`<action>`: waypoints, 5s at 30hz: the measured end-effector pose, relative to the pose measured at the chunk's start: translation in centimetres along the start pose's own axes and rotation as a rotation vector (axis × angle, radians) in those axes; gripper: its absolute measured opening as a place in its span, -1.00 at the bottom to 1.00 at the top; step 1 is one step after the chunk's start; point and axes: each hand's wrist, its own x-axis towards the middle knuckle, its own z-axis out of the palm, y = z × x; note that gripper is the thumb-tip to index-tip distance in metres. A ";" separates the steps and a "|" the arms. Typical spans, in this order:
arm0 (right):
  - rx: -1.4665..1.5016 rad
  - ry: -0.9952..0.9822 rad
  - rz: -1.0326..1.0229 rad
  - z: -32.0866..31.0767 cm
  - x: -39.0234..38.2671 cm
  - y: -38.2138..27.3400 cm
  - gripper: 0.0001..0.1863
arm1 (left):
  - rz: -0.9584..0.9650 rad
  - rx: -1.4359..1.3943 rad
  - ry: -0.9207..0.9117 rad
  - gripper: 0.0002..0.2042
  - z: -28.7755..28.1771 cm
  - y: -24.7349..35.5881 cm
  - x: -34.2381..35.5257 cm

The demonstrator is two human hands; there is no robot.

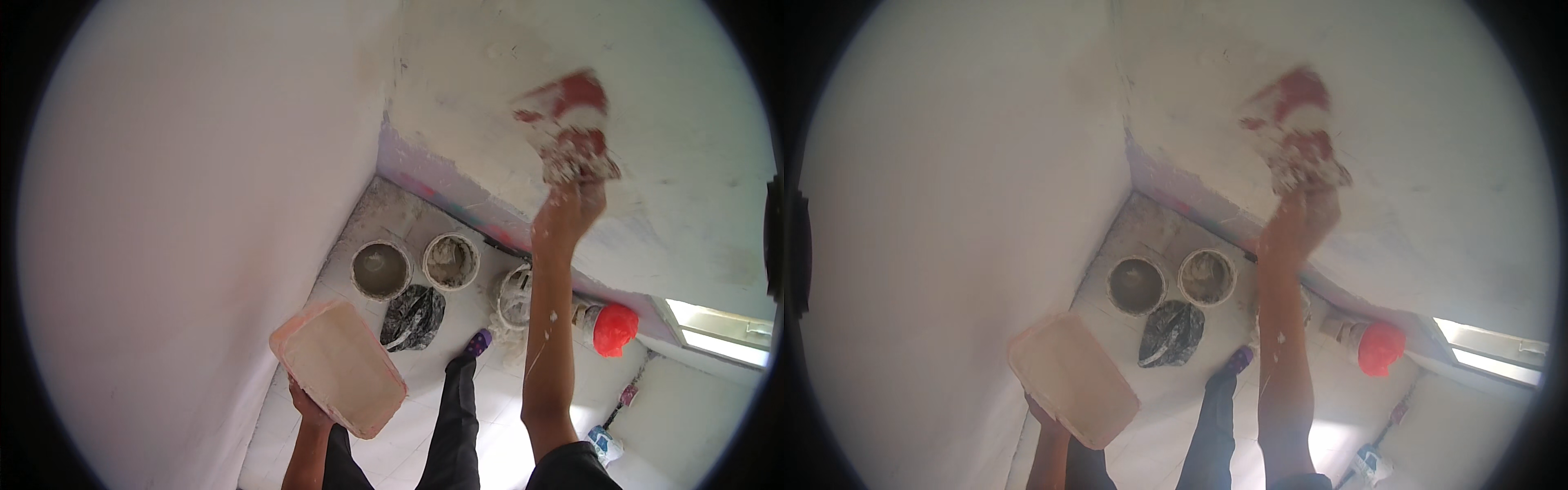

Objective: The person applies plaster to a wall using a trowel and a container of plaster. They repeatedly scoop plaster from the container and spread it across the wall surface in smooth strokes, working along the corner and upper sections of the wall.

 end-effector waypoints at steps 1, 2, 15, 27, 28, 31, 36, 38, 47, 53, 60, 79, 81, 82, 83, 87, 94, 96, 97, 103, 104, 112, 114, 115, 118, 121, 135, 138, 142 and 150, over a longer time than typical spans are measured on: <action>0.072 0.093 0.056 -0.1 -1.4 -1.2 -0.81 | 0.021 0.066 0.035 -0.36 -0.5 0.0 -0.2; 0.144 0.186 0.111 0.3 -2.3 -1.7 -0.80 | -0.008 0.026 0.064 -0.36 -1.0 -0.1 -0.5; -0.245 0.026 -0.223 1.3 2.4 -3.7 -0.83 | -0.020 0.669 0.078 -0.35 0.1 -0.9 -2.0; -0.365 -0.124 -0.165 4.8 3.7 -4.8 -0.84 | -0.199 0.078 0.082 -0.34 -2.2 -1.4 -2.6; -0.441 -0.106 -0.218 4.1 3.9 -4.4 -0.84 | -0.195 0.082 0.106 -0.34 -2.5 -1.6 -2.7; -0.377 0.118 -0.248 0.5 1.7 -4.6 -0.82 | -0.137 0.266 0.120 -0.34 -2.3 -1.7 -3.5; -0.168 0.183 -0.131 1.5 -2.3 -6.8 -0.77 | -0.246 0.012 0.105 -0.33 -1.7 -1.0 -3.8; -0.782 -0.088 -0.437 2.3 -0.2 -3.5 -0.79 | -0.247 0.026 0.042 -0.34 -1.9 -0.8 -3.9; -0.513 0.007 -0.304 8.2 1.4 -3.7 -0.89 | -0.211 -0.021 0.090 -0.35 -2.0 -1.6 -4.1; -0.351 0.256 -0.236 -1.1 -0.1 -4.0 -0.82 | -0.241 0.049 0.061 -0.32 -1.7 -1.6 -4.4; -0.396 -0.164 -0.266 4.3 1.2 -5.2 -0.85 | -0.329 -0.030 0.024 -0.31 -1.0 -0.8 -4.0; -0.522 -0.136 -0.180 10.5 2.3 -4.6 -0.82 | -0.294 0.008 0.021 -0.29 -1.9 -0.6 -4.1; -0.318 -0.089 -0.229 12.6 2.8 -4.6 -0.90 | -0.270 0.056 0.020 -0.29 -1.2 -0.4 -3.9; -0.217 -0.066 -0.253 12.9 3.0 -4.6 -0.92 | -0.258 0.080 0.020 -0.29 -0.9 -0.4 -3.9; -0.370 -0.003 -0.329 12.2 3.1 -4.3 -0.90 | -0.259 0.081 0.010 -0.28 -0.8 -0.6 -3.9; -0.248 0.198 -0.243 6.5 2.8 -3.9 -0.83 | -0.294 -0.012 0.017 -0.28 -0.9 -1.7 -4.5; -0.137 0.284 -0.107 1.9 -2.2 -9.7 -0.80 | -0.417 0.017 0.099 -0.29 -0.6 -1.0 -5.1; -0.439 0.074 -0.220 3.6 -1.0 -7.3 -0.89 | -0.388 -0.038 0.013 -0.32 -2.4 -1.8 -5.1; -0.585 -0.037 -0.275 5.0 0.1 -6.2 -0.92 | -0.369 -0.067 -0.027 -0.33 -2.8 -1.9 -5.1; -0.211 -0.057 -0.225 13.4 0.6 -2.6 -0.89 | -0.331 -0.111 0.071 -0.37 -2.8 -1.9 -4.9; -0.401 -0.047 -0.223 12.5 0.9 -2.0 -0.91 | -0.317 -0.105 0.071 -0.37 -3.4 -2.3 -4.7; 0.011 0.372 -0.032 -0.1 -2.5 -2.5 -0.76 | -0.333 -0.037 0.129 -0.34 -2.8 -1.0 -4.9; 0.083 0.421 0.033 -0.2 -4.1 -3.5 -0.78 | -0.343 -0.025 0.083 -0.33 -2.4 -0.5 -4.8; -0.424 0.176 -0.425 -0.2 -3.6 -3.3 -0.82 | -0.350 -0.017 0.059 -0.32 -2.2 -0.2 -4.8; -0.492 -0.111 -0.337 5.1 -2.0 -1.7 -0.91 | -0.294 0.106 0.044 -0.31 -1.7 0.0 -4.5; -0.376 -0.101 -0.233 10.8 0.0 -1.0 -0.88 | -0.310 -0.007 0.086 -0.32 -2.3 -1.1 -4.4; 0.115 0.391 0.075 2.0 -7.2 0.0 -0.77 | -0.349 0.116 0.132 -0.31 -0.5 0.1 -5.1; -0.470 -0.188 -0.221 6.1 -3.1 0.5 -0.87 | -0.336 0.071 0.091 -0.30 -1.2 0.5 -5.1; -0.452 -0.137 -0.259 10.8 0.4 1.5 -0.89 | -0.304 -0.044 0.081 -0.33 -2.5 -0.4 -4.7; -0.039 0.401 -0.015 -1.6 -3.8 5.0 -0.75 | -0.219 0.189 0.163 -0.37 -1.5 -0.6 -4.3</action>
